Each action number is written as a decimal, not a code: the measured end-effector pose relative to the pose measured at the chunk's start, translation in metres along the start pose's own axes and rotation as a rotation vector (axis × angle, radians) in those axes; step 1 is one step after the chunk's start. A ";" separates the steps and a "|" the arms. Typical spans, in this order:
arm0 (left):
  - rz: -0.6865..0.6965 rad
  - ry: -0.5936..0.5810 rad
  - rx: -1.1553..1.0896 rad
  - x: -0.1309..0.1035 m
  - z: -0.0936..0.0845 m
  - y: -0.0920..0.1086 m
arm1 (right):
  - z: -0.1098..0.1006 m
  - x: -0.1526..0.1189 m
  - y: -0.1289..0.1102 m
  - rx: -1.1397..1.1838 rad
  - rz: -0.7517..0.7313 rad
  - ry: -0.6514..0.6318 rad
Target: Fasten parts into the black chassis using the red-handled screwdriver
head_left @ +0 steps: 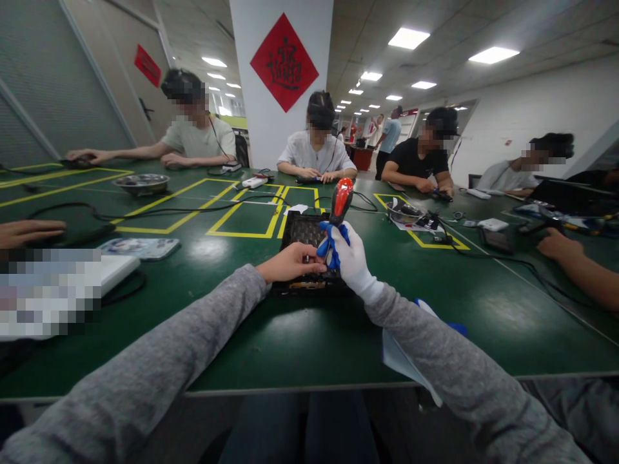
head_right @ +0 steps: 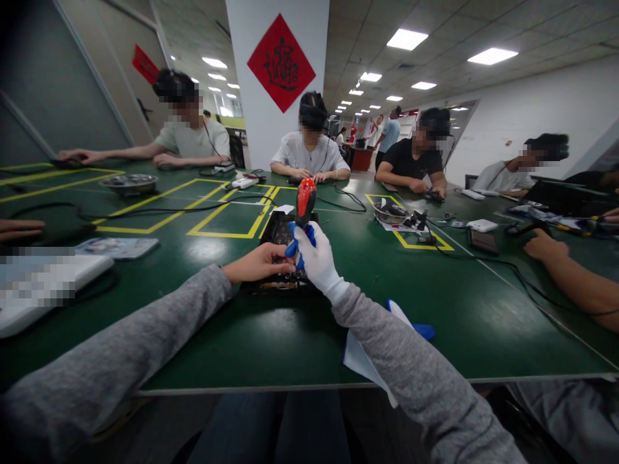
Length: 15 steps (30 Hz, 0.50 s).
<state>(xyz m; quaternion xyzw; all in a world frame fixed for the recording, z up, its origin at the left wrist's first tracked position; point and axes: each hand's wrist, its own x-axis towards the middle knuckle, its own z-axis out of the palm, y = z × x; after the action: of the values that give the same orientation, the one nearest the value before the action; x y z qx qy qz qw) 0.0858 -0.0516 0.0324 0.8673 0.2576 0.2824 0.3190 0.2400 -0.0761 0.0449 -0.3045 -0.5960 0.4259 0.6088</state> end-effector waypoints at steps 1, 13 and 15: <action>0.023 -0.003 0.000 0.000 0.000 -0.001 | 0.000 0.000 0.001 0.005 -0.002 -0.001; -0.008 0.023 0.038 0.000 0.001 -0.002 | 0.000 0.001 0.000 0.032 -0.012 0.007; 0.000 0.030 0.043 0.000 0.001 -0.004 | 0.000 0.000 0.000 0.031 -0.014 0.007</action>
<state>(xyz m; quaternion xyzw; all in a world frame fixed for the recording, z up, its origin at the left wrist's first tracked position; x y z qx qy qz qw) 0.0853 -0.0499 0.0291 0.8696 0.2682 0.2899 0.2965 0.2398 -0.0759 0.0454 -0.2922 -0.5894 0.4298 0.6184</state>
